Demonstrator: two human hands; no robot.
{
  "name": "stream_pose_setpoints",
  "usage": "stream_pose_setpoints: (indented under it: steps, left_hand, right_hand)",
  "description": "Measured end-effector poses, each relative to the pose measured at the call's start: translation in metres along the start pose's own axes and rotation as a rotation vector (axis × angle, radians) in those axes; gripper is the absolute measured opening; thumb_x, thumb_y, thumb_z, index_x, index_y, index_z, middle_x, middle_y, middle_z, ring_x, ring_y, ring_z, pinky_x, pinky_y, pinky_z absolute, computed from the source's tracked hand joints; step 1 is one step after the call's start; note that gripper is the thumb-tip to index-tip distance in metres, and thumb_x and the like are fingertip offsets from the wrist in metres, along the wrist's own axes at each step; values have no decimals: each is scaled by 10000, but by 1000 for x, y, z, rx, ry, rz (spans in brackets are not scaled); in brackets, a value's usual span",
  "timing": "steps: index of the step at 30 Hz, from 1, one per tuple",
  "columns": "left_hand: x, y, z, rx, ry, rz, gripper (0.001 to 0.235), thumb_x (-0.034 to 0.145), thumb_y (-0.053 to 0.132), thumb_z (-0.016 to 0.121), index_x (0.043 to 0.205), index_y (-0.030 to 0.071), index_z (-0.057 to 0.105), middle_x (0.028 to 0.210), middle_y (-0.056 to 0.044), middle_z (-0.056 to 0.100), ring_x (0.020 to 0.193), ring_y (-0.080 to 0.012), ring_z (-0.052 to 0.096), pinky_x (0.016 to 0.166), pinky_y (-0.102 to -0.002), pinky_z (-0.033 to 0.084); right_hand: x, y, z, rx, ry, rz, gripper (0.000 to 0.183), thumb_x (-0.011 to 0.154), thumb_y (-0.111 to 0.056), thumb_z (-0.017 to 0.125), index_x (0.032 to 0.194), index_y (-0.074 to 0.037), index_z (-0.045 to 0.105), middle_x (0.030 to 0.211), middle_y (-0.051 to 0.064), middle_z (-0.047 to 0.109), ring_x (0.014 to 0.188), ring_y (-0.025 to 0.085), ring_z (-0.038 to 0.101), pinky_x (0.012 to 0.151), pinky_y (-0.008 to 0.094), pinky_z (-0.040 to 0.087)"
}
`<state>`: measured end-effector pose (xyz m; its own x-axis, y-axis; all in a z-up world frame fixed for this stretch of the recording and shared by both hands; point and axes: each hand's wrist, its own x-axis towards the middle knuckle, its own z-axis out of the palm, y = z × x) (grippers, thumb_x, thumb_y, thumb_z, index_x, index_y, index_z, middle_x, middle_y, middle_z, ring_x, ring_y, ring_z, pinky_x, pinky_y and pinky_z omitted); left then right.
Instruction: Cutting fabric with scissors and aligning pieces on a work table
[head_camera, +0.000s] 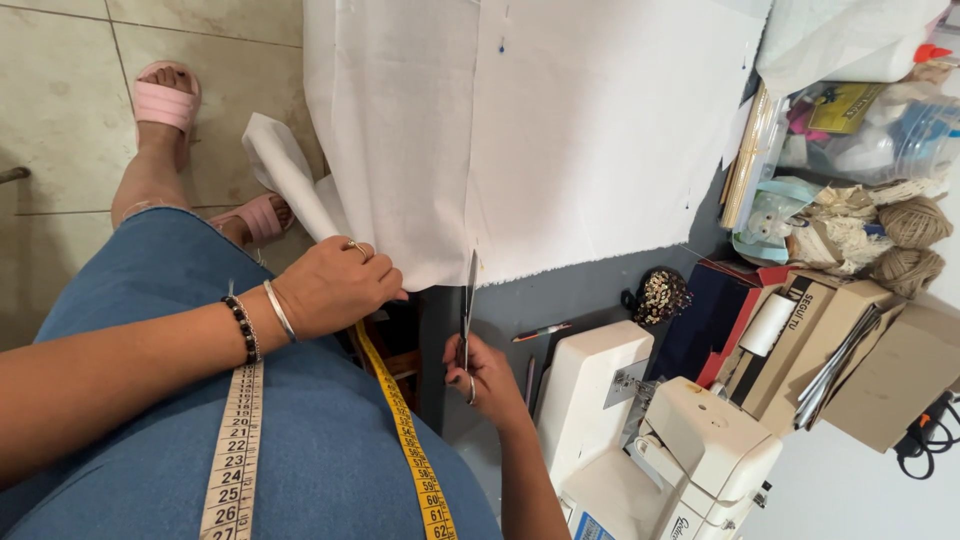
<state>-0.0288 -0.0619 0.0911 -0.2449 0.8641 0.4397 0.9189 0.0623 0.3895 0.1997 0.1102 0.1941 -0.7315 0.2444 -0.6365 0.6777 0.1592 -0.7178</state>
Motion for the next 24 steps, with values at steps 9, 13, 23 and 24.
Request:
stream_pose_setpoints:
  steps: [9,13,23,24]
  left_hand:
    - [-4,-3,6,-12,14,-4,311,989,387,627,774,164,599,655,-25,547,617,-221,598,603,-356,496]
    - [-5,-4,6,-28,0,-11,309,994,384,614,779,162,611,650,-23,560,620,-217,604,609,-351,500]
    - [-6,-3,11,-4,9,-18,312,980,363,642,738,170,600,625,-15,551,590,-213,593,589,-354,492]
    - [-7,-3,13,-9,10,-19,310,982,360,636,739,170,601,625,-17,553,595,-215,598,593,-354,493]
  right_hand:
    - [-3,7,2,-59,31,17,493,859,-587,769,904,-104,684,586,46,662,552,171,609,552,301,481]
    - [-6,12,3,-98,43,34,472,873,-581,758,873,-117,676,563,32,657,541,166,608,555,298,487]
    - [-9,4,7,-139,72,105,486,876,-599,747,853,-123,654,550,58,653,578,202,648,597,322,506]
    - [-9,4,7,-147,70,112,489,878,-600,744,852,-121,650,550,67,651,578,211,645,600,330,505]
